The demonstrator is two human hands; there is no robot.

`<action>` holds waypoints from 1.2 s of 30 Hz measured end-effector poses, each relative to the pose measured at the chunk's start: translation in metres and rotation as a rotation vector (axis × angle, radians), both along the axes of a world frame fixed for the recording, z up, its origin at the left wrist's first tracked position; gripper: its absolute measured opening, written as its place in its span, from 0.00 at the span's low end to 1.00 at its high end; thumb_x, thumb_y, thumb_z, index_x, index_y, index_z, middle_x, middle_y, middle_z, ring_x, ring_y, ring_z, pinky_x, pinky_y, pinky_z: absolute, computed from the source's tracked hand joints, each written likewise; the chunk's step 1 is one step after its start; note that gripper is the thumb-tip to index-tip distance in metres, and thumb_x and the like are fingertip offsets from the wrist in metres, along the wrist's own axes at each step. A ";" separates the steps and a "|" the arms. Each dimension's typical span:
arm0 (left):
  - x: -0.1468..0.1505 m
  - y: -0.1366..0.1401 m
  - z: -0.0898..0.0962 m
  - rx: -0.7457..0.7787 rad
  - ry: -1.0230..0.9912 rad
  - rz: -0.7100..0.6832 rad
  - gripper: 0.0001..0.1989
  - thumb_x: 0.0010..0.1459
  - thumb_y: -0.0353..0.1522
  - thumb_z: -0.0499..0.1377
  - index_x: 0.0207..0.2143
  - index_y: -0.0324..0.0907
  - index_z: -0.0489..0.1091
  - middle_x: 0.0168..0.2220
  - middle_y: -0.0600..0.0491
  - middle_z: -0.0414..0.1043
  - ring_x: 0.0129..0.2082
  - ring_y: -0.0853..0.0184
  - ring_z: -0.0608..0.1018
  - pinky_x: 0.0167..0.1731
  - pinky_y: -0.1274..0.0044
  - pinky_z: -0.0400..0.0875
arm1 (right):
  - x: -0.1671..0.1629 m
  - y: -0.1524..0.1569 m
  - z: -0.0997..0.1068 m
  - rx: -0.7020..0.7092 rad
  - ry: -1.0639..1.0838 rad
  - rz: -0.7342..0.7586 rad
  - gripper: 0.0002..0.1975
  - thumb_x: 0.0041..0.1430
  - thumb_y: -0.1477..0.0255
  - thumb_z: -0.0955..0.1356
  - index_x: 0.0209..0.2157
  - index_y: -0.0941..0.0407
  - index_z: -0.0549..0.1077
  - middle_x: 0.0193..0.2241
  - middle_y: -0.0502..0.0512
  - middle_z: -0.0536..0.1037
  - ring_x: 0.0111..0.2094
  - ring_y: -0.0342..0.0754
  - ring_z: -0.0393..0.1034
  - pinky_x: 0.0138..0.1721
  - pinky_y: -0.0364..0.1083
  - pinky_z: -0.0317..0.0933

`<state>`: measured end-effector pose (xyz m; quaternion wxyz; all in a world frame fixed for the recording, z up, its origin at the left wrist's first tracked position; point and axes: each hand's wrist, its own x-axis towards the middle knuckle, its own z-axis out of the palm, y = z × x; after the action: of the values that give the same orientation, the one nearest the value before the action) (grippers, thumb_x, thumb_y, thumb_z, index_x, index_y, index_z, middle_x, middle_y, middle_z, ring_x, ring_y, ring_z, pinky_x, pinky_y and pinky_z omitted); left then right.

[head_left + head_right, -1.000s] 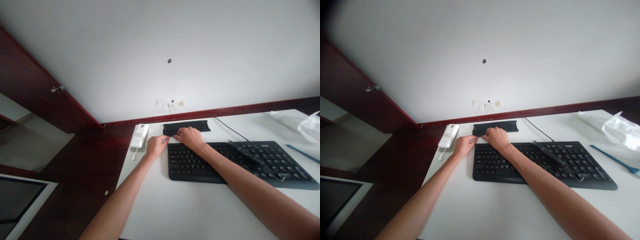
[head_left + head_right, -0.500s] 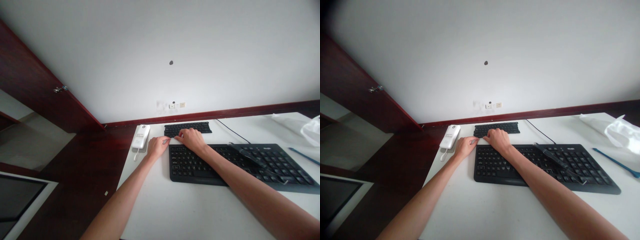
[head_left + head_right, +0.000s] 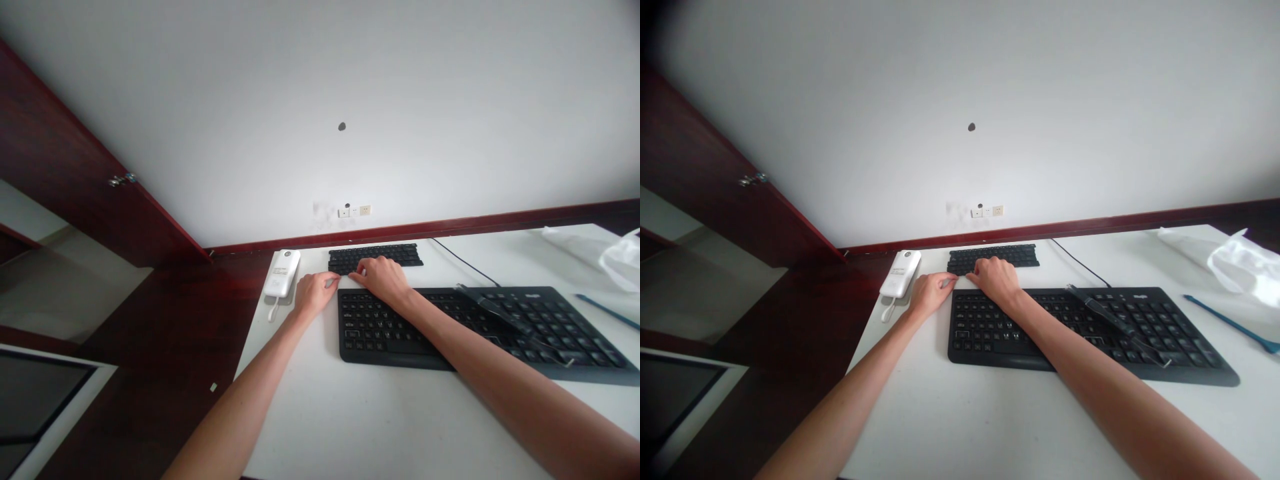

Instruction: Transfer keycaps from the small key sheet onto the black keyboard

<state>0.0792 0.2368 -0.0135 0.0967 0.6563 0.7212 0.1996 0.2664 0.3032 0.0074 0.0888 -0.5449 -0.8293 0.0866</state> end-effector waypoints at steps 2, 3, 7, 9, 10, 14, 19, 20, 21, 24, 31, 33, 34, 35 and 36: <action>-0.001 -0.001 0.000 0.007 -0.005 -0.011 0.11 0.66 0.40 0.60 0.44 0.55 0.82 0.32 0.55 0.82 0.32 0.65 0.80 0.33 0.78 0.64 | 0.001 -0.001 0.000 0.009 -0.007 0.007 0.17 0.65 0.55 0.68 0.40 0.52 0.83 0.35 0.62 0.84 0.39 0.60 0.80 0.40 0.51 0.67; -0.001 -0.001 0.000 0.009 -0.006 -0.015 0.11 0.66 0.40 0.60 0.44 0.55 0.82 0.31 0.55 0.82 0.32 0.65 0.80 0.33 0.78 0.64 | 0.001 -0.001 0.000 0.010 -0.009 0.010 0.17 0.65 0.55 0.68 0.40 0.52 0.83 0.35 0.62 0.84 0.39 0.60 0.80 0.40 0.51 0.67; -0.002 -0.001 -0.001 0.014 -0.009 -0.023 0.10 0.66 0.40 0.60 0.44 0.55 0.82 0.31 0.55 0.82 0.32 0.65 0.80 0.32 0.77 0.63 | 0.002 -0.001 -0.001 0.006 -0.007 0.010 0.17 0.66 0.55 0.68 0.41 0.52 0.83 0.35 0.62 0.84 0.39 0.59 0.80 0.40 0.50 0.67; -0.001 -0.001 -0.001 0.013 -0.007 -0.015 0.10 0.66 0.40 0.60 0.44 0.55 0.83 0.31 0.55 0.82 0.32 0.65 0.80 0.33 0.77 0.63 | 0.001 -0.001 0.000 0.001 -0.008 0.009 0.17 0.66 0.55 0.68 0.41 0.53 0.83 0.36 0.62 0.84 0.40 0.59 0.80 0.41 0.49 0.67; -0.001 -0.001 -0.001 0.009 -0.005 -0.009 0.10 0.66 0.40 0.61 0.44 0.55 0.83 0.31 0.55 0.82 0.32 0.65 0.80 0.33 0.77 0.63 | 0.001 0.000 0.000 -0.002 -0.010 0.007 0.17 0.66 0.55 0.68 0.41 0.53 0.83 0.36 0.62 0.84 0.40 0.59 0.80 0.41 0.49 0.67; 0.000 0.001 0.000 -0.005 -0.005 0.005 0.11 0.65 0.40 0.61 0.44 0.55 0.83 0.30 0.55 0.81 0.31 0.65 0.79 0.33 0.78 0.63 | 0.000 0.000 0.001 -0.001 -0.017 0.004 0.17 0.66 0.55 0.68 0.41 0.53 0.83 0.36 0.62 0.84 0.39 0.59 0.80 0.40 0.49 0.67; -0.001 0.000 0.001 0.008 -0.011 0.011 0.11 0.65 0.41 0.60 0.44 0.55 0.83 0.30 0.55 0.81 0.31 0.65 0.79 0.31 0.78 0.62 | -0.001 0.000 0.001 0.005 -0.008 -0.006 0.18 0.65 0.54 0.69 0.40 0.52 0.83 0.35 0.62 0.84 0.39 0.58 0.80 0.40 0.49 0.67; -0.001 0.000 0.001 0.009 -0.015 0.010 0.11 0.65 0.41 0.60 0.44 0.55 0.83 0.30 0.55 0.81 0.31 0.65 0.79 0.31 0.78 0.62 | -0.001 0.000 0.001 0.007 -0.006 -0.004 0.17 0.65 0.54 0.69 0.40 0.52 0.83 0.35 0.62 0.84 0.38 0.58 0.80 0.39 0.49 0.67; -0.001 0.000 0.000 0.009 -0.019 0.010 0.11 0.65 0.40 0.60 0.44 0.55 0.83 0.30 0.55 0.81 0.31 0.65 0.79 0.31 0.78 0.62 | -0.001 0.000 0.001 0.010 -0.007 -0.002 0.17 0.65 0.54 0.69 0.40 0.52 0.83 0.35 0.62 0.84 0.38 0.58 0.80 0.39 0.49 0.67; -0.002 0.000 -0.001 0.015 -0.031 0.006 0.11 0.65 0.40 0.60 0.43 0.55 0.83 0.29 0.55 0.80 0.29 0.66 0.77 0.30 0.78 0.60 | 0.000 0.000 0.000 0.021 -0.015 0.006 0.17 0.65 0.55 0.69 0.40 0.52 0.82 0.34 0.62 0.84 0.38 0.59 0.80 0.38 0.49 0.67; -0.008 -0.003 -0.005 0.093 -0.165 -0.064 0.12 0.65 0.39 0.60 0.41 0.48 0.83 0.19 0.59 0.65 0.21 0.71 0.65 0.27 0.77 0.55 | 0.004 0.000 0.007 0.051 -0.049 0.029 0.21 0.65 0.51 0.68 0.41 0.54 0.83 0.34 0.63 0.83 0.39 0.60 0.80 0.39 0.49 0.67; -0.008 -0.006 -0.005 0.127 -0.215 -0.096 0.12 0.65 0.39 0.59 0.39 0.46 0.82 0.17 0.61 0.60 0.20 0.72 0.61 0.26 0.78 0.54 | 0.009 0.002 0.013 0.069 -0.047 0.026 0.21 0.64 0.51 0.68 0.41 0.53 0.83 0.34 0.63 0.83 0.39 0.60 0.80 0.39 0.50 0.67; -0.008 -0.007 -0.004 0.146 -0.236 -0.111 0.12 0.65 0.38 0.59 0.39 0.45 0.82 0.17 0.61 0.58 0.20 0.72 0.60 0.26 0.78 0.54 | 0.012 0.004 0.016 0.075 -0.042 0.021 0.20 0.63 0.52 0.69 0.40 0.53 0.83 0.34 0.62 0.84 0.38 0.60 0.80 0.38 0.50 0.66; -0.006 -0.009 -0.004 0.162 -0.253 -0.126 0.12 0.65 0.38 0.59 0.39 0.45 0.81 0.17 0.61 0.57 0.20 0.72 0.60 0.27 0.78 0.54 | 0.016 0.006 0.021 0.078 -0.036 0.013 0.19 0.63 0.52 0.69 0.40 0.52 0.83 0.34 0.62 0.84 0.38 0.60 0.79 0.38 0.50 0.66; -0.005 -0.010 -0.003 0.177 -0.267 -0.142 0.11 0.65 0.37 0.59 0.38 0.44 0.81 0.17 0.62 0.57 0.20 0.72 0.60 0.27 0.79 0.54 | 0.021 0.007 0.026 0.077 -0.028 0.007 0.18 0.62 0.53 0.70 0.40 0.52 0.83 0.34 0.61 0.84 0.38 0.60 0.79 0.38 0.50 0.66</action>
<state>0.0744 0.2265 -0.0168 0.1473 0.6793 0.6334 0.3402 0.2873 0.3105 0.0330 0.0978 -0.5393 -0.8351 0.0475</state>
